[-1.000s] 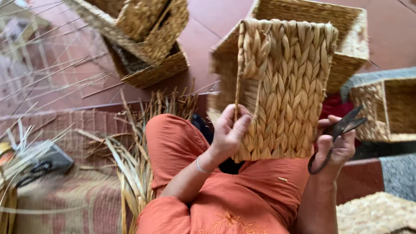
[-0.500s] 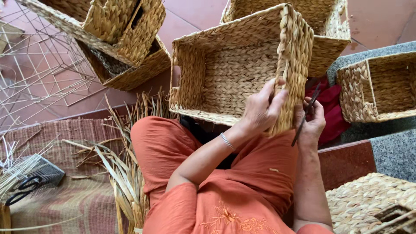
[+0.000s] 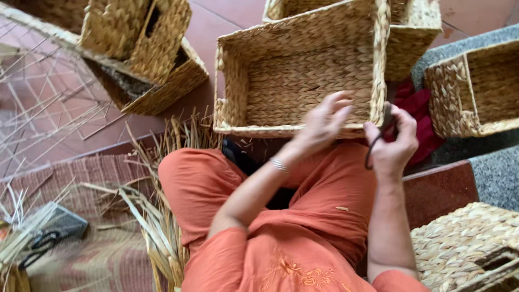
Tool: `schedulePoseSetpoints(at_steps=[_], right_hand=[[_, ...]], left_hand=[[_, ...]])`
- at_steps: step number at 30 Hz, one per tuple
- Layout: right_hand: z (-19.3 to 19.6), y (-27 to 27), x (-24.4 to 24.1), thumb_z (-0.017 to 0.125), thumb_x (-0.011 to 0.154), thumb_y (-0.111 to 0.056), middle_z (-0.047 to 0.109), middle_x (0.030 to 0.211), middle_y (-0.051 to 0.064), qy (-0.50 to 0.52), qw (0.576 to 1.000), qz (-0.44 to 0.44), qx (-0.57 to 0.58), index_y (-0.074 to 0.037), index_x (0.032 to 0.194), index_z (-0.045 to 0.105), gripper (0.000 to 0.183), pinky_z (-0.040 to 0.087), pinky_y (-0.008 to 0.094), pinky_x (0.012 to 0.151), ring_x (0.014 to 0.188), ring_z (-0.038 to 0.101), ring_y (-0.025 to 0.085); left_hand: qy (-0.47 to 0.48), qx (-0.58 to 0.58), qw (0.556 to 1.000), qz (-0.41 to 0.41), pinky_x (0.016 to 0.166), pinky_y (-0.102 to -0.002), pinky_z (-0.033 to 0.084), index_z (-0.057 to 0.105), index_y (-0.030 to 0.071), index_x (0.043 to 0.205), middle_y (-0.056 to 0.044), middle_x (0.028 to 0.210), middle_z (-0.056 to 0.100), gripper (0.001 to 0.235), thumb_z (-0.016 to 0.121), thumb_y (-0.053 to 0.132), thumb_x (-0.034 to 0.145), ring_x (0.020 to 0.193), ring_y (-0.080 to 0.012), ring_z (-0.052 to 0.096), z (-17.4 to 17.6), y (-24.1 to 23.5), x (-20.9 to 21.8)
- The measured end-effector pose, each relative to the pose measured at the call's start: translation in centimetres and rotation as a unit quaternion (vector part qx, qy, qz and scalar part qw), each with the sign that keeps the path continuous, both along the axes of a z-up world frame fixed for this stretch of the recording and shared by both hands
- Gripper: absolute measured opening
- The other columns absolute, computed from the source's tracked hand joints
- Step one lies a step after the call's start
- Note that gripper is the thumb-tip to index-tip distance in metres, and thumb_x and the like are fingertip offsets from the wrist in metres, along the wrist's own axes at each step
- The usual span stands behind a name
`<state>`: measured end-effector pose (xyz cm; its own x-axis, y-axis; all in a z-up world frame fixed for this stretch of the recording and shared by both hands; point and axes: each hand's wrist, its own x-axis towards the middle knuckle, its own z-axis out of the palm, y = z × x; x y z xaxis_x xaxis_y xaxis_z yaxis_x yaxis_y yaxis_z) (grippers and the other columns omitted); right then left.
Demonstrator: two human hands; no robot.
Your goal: The person sits on a mat and uses shears to trim excess woven material from the edges of a rectangular basket. They rotate the basket to access different sides, cutting protruding strands to create a clean finish.
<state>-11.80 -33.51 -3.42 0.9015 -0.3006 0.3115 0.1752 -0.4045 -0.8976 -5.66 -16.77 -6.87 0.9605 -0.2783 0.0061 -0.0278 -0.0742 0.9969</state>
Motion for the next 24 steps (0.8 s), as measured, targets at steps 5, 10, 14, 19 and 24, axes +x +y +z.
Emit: schedulePoseSetpoints(at_steps=[5, 10, 14, 19, 24], right_hand=[[-4.1, -3.8, 0.1, 0.079, 0.091, 0.007, 0.064, 0.112, 0.001, 0.061, 0.990, -0.037, 0.121, -0.003, 0.126, 0.059, 0.041, 0.050, 0.023, 0.087, 0.096, 0.061, 0.008], [-5.1, -5.2, -1.0, 0.080, 0.089, 0.011, 0.066, 0.112, 0.001, 0.079, 0.986, -0.021, 0.146, -0.004, 0.126, 0.060, 0.044, 0.051, 0.023, 0.089, 0.097, 0.061, 0.009], [-4.7, -5.8, -1.3, 0.080, 0.085, 0.012, 0.067, 0.112, 0.002, 0.105, 0.974, -0.010, 0.199, -0.005, 0.124, 0.061, 0.046, 0.053, 0.026, 0.094, 0.101, 0.064, 0.011], [-4.6, -6.3, -1.3, 0.079, 0.085, 0.014, 0.070, 0.118, 0.005, 0.096, 0.966, 0.008, 0.239, -0.005, 0.123, 0.062, 0.046, 0.053, 0.029, 0.101, 0.107, 0.065, 0.014], [-4.8, -7.9, -1.6, 0.078, 0.084, 0.014, 0.069, 0.120, 0.006, 0.097, 0.966, 0.009, 0.241, -0.006, 0.122, 0.062, 0.045, 0.055, 0.031, 0.105, 0.111, 0.066, 0.015]], left_hand=[[-0.209, 0.221, 0.945, 0.122, 0.103, -0.042, 0.052, 0.071, 0.007, 0.116, -0.012, 0.115, 0.073, 0.022, 0.072, 0.014, 0.095, 0.113, -0.0304, 0.067, -3.2, 12.0, -0.7], [-0.284, 0.389, 0.819, 0.311, 0.123, -0.048, 0.037, 0.061, 0.009, 0.129, -0.016, 0.142, 0.054, 0.051, 0.076, -0.001, 0.082, 0.141, -0.0343, 0.046, -6.9, 20.6, -3.1], [0.046, 0.214, 0.901, 0.374, 0.110, -0.043, 0.041, 0.035, 0.002, 0.151, -0.021, 0.142, 0.051, 0.085, 0.085, 0.019, 0.085, 0.131, -0.0338, 0.051, -11.0, 25.3, -3.5], [0.180, 0.044, 0.930, 0.316, 0.082, -0.026, 0.047, 0.056, 0.008, 0.146, -0.006, 0.117, 0.062, 0.047, 0.069, 0.019, 0.102, 0.099, -0.0124, 0.055, -13.7, 24.3, -2.0], [0.131, 0.055, 0.923, 0.358, 0.058, -0.024, 0.034, 0.071, 0.007, 0.126, -0.001, 0.090, 0.061, 0.020, 0.061, 0.010, 0.109, 0.069, -0.0093, 0.042, -12.7, 21.6, -4.1]])
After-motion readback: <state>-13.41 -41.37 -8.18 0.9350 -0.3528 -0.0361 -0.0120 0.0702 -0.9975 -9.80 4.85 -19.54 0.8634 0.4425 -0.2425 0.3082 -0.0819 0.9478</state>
